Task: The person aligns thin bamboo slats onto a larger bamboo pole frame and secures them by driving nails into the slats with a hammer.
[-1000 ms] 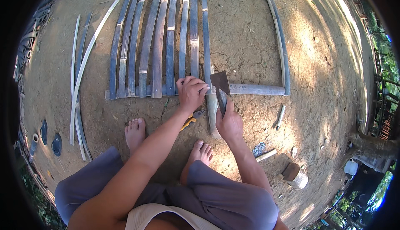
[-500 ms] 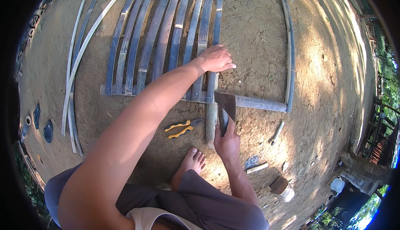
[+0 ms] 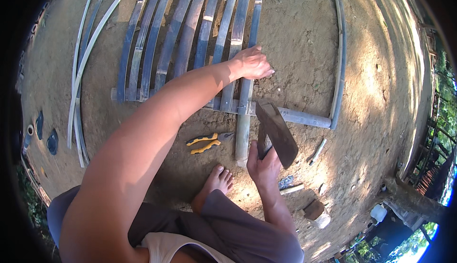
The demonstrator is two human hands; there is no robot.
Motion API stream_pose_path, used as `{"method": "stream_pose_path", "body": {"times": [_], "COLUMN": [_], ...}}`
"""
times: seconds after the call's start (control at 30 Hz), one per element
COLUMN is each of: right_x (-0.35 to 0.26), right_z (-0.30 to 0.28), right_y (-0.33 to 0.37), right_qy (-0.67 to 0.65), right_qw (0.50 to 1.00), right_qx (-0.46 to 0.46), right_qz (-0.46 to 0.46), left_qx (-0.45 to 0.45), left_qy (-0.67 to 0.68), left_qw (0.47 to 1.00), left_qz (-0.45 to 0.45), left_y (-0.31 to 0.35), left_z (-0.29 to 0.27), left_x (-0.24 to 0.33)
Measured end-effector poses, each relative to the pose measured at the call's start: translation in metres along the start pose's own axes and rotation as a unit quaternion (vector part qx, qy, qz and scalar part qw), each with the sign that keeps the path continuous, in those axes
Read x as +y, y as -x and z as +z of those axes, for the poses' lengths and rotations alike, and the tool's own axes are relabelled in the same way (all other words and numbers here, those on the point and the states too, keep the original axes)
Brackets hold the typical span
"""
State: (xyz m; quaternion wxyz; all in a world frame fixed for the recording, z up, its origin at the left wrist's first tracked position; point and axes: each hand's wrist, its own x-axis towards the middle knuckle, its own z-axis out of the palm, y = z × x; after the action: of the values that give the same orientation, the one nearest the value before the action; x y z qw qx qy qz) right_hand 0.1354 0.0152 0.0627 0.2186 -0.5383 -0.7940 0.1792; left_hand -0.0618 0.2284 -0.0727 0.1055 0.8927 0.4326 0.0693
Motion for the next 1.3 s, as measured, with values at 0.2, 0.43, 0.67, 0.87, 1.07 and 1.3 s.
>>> {"method": "stream_pose_path", "body": {"times": [0.2,0.43,0.67,0.87,1.07,1.3], "right_x": [0.024,0.014,0.032,0.048,0.028,0.06], "right_z": [0.018,0.015,0.023,0.027,0.013,0.035], "right_y": [0.016,0.017,0.015,0.032,-0.003,0.024], "right_qy": [0.046,0.013,-0.035,0.017,-0.002,-0.015], "right_qw": [0.981,0.998,0.987,0.989,0.991,0.994], "right_qx": [-0.158,-0.004,-0.127,-0.143,0.02,-0.105], "right_qz": [0.102,-0.053,0.093,0.043,-0.129,0.013], "left_qx": [-0.026,0.006,0.0,-0.078,-0.023,-0.015], "left_qy": [0.02,-0.015,0.015,-0.007,0.014,-0.022], "left_qw": [0.999,1.0,1.0,0.997,1.0,0.999], "left_qz": [-0.006,0.014,0.013,-0.005,-0.007,0.025], "left_y": [-0.008,0.0,0.002,-0.01,0.001,-0.007], "left_z": [0.002,0.007,0.007,-0.007,0.005,0.001], "left_x": [0.003,0.0,-0.004,0.008,-0.003,0.001]}}
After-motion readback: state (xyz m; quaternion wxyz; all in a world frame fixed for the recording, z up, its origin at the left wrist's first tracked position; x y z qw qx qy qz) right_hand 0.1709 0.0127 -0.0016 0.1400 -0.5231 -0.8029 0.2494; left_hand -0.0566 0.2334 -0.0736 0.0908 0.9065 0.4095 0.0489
